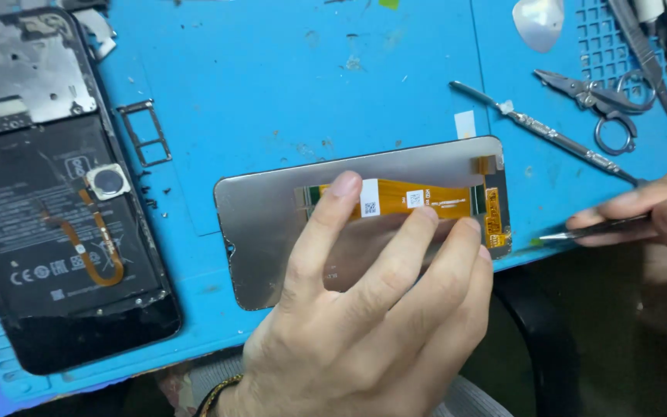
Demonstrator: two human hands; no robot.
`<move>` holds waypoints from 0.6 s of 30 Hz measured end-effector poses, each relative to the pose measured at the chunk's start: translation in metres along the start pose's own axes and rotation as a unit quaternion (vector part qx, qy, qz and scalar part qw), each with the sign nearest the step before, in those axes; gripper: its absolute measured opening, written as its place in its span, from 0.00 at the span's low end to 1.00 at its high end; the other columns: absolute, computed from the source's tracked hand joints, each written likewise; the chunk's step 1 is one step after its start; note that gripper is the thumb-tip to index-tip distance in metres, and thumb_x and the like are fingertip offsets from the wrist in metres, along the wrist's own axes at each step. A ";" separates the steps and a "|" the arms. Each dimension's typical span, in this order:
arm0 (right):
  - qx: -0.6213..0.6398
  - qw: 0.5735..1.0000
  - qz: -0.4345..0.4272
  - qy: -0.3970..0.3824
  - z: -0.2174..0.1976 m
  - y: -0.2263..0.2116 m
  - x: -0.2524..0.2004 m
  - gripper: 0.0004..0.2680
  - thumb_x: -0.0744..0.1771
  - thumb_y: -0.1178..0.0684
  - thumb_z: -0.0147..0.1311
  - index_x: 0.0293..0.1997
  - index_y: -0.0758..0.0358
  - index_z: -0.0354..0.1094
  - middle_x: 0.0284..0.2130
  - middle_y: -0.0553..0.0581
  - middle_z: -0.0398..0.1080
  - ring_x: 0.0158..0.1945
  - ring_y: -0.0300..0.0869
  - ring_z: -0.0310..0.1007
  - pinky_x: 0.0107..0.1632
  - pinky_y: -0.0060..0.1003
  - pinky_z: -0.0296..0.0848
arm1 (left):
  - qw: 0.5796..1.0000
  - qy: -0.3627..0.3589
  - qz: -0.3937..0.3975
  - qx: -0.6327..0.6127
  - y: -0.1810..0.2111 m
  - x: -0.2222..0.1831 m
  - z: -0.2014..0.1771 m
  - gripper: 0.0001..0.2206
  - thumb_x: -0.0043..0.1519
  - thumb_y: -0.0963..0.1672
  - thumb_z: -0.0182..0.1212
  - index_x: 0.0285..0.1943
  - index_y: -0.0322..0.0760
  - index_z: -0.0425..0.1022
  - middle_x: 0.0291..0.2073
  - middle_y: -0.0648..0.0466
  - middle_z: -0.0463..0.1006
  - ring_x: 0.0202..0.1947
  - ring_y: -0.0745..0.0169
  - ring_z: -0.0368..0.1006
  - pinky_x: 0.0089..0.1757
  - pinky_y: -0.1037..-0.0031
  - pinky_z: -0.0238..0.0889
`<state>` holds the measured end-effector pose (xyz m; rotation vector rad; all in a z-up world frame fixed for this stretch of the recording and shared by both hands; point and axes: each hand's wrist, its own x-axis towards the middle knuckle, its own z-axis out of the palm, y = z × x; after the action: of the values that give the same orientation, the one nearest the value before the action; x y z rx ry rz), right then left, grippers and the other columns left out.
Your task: Cleaning a phone screen and adjusting a ribbon cable with tweezers on a repair bench.
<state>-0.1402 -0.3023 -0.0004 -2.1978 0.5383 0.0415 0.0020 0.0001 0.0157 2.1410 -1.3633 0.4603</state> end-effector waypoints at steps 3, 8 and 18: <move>0.013 0.995 0.026 0.099 0.019 -0.038 -0.004 0.12 0.79 0.54 0.35 0.52 0.77 0.62 0.44 0.71 0.72 0.45 0.54 0.81 0.49 0.42 0.83 | 0.999 0.031 0.019 -0.031 0.001 0.001 -0.010 0.06 0.75 0.41 0.60 0.49 0.43 0.83 0.51 0.58 0.82 0.54 0.64 0.77 0.61 0.47 0.73; 0.094 0.987 -0.004 0.134 0.026 -0.065 0.001 0.11 0.78 0.53 0.41 0.48 0.74 0.61 0.40 0.64 0.67 0.42 0.53 0.83 0.42 0.35 0.83 | 0.989 0.037 0.010 -0.142 0.004 -0.001 -0.033 0.05 0.72 0.39 0.59 0.45 0.39 0.80 0.47 0.55 0.81 0.51 0.57 0.81 0.59 0.43 0.71; 0.090 0.973 -0.116 0.177 0.038 -0.133 0.028 0.05 0.80 0.62 0.39 0.60 0.70 0.45 0.44 0.73 0.63 0.46 0.60 0.80 0.47 0.43 0.86 | 0.991 0.113 -0.018 -0.070 -0.001 -0.001 -0.051 0.04 0.68 0.42 0.69 0.40 0.40 0.81 0.42 0.57 0.82 0.40 0.59 0.75 0.45 0.61 0.71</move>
<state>-0.0564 -0.2112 0.0680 -2.0836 0.4548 -0.5118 0.0030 0.0329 0.0548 1.9320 -1.1934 0.5569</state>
